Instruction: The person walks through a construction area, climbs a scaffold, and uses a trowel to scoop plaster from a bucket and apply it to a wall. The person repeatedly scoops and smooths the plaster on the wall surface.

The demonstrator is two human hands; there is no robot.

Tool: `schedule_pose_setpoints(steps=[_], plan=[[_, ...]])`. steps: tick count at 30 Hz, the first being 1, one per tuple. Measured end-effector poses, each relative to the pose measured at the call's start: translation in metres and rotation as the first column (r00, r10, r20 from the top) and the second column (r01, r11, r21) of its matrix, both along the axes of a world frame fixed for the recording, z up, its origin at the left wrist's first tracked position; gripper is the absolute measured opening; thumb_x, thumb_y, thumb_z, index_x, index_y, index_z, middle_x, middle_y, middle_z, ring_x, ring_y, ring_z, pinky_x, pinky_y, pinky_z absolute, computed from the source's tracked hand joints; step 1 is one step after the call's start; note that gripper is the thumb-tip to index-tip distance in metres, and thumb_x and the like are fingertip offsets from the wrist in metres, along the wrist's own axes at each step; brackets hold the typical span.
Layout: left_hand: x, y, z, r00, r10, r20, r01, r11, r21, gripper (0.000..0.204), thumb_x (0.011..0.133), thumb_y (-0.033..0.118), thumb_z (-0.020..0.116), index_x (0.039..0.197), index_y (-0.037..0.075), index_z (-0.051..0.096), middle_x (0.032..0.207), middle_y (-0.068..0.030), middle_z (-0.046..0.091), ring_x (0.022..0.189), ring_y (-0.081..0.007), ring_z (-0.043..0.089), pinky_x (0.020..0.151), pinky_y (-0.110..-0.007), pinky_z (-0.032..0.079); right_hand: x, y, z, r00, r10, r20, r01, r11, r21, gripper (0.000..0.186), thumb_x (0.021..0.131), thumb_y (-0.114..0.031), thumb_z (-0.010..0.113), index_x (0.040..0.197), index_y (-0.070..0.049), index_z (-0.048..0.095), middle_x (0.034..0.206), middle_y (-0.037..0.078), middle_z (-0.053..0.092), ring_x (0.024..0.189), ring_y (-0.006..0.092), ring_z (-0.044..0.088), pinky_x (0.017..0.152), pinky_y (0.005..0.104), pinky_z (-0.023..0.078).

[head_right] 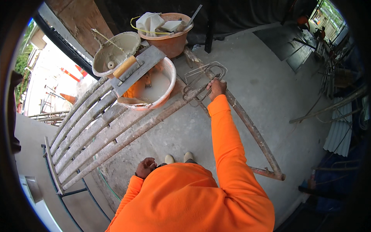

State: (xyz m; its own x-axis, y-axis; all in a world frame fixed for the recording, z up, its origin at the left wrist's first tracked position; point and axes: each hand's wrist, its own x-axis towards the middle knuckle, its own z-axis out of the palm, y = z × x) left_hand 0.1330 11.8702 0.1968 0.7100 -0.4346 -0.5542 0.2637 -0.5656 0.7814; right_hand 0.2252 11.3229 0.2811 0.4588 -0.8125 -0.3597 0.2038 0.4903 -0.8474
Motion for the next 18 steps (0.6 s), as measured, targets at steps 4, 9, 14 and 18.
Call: schedule_pose_setpoints(steps=[4, 9, 14, 18], plan=[[0.008, -0.012, 0.009, 0.997, -0.043, 0.065, 0.043, 0.999, -0.008, 0.038, 0.096, 0.017, 0.076, 0.127, -0.001, 0.063, 0.112, -0.0108, 0.074, 0.105, -0.0182, 0.070, 0.092, -0.035, 0.057, 0.004, 0.009, -0.003, 0.977, 0.011, -0.213, -0.006, 1.000, 0.025, 0.013, 0.104, -0.008, 0.049, 0.111, 0.003, 0.050, 0.094, 0.012, 0.055, 0.065, 0.0219, 0.061, 0.055, 0.0405, 0.060], [0.016, -0.022, 0.009, 0.998, -0.068, 0.017, 0.068, 0.998, 0.006, 0.040, 0.096, 0.018, 0.076, 0.128, -0.002, 0.062, 0.111, -0.0108, 0.074, 0.104, -0.0195, 0.071, 0.091, -0.035, 0.057, -0.004, 0.028, -0.022, 0.993, 0.039, -0.109, -0.018, 0.983, 0.185, 0.011, 0.106, -0.012, 0.049, 0.110, -0.002, 0.048, 0.091, 0.010, 0.054, 0.075, 0.0263, 0.063, 0.066, 0.0462, 0.062], [0.021, -0.025, -0.001, 0.990, -0.129, 0.052, 0.128, 0.992, 0.020, 0.037, 0.097, 0.015, 0.072, 0.128, -0.003, 0.061, 0.108, -0.0114, 0.075, 0.100, -0.0193, 0.073, 0.091, -0.034, 0.058, -0.006, 0.041, -0.035, 0.985, 0.145, -0.092, -0.116, 0.955, 0.273, 0.016, 0.104, -0.014, 0.047, 0.114, -0.002, 0.052, 0.099, 0.012, 0.055, 0.079, 0.0258, 0.066, 0.069, 0.0449, 0.064], [0.022, -0.025, -0.007, 0.988, -0.150, 0.045, 0.148, 0.988, 0.046, 0.033, 0.099, 0.014, 0.070, 0.127, -0.003, 0.061, 0.106, -0.0119, 0.076, 0.099, -0.0189, 0.074, 0.090, -0.033, 0.058, -0.009, 0.039, -0.026, 0.991, 0.135, -0.018, -0.121, 0.935, 0.333, 0.011, 0.103, -0.012, 0.048, 0.107, -0.003, 0.054, 0.093, 0.009, 0.053, 0.077, 0.0246, 0.065, 0.066, 0.0444, 0.062]])
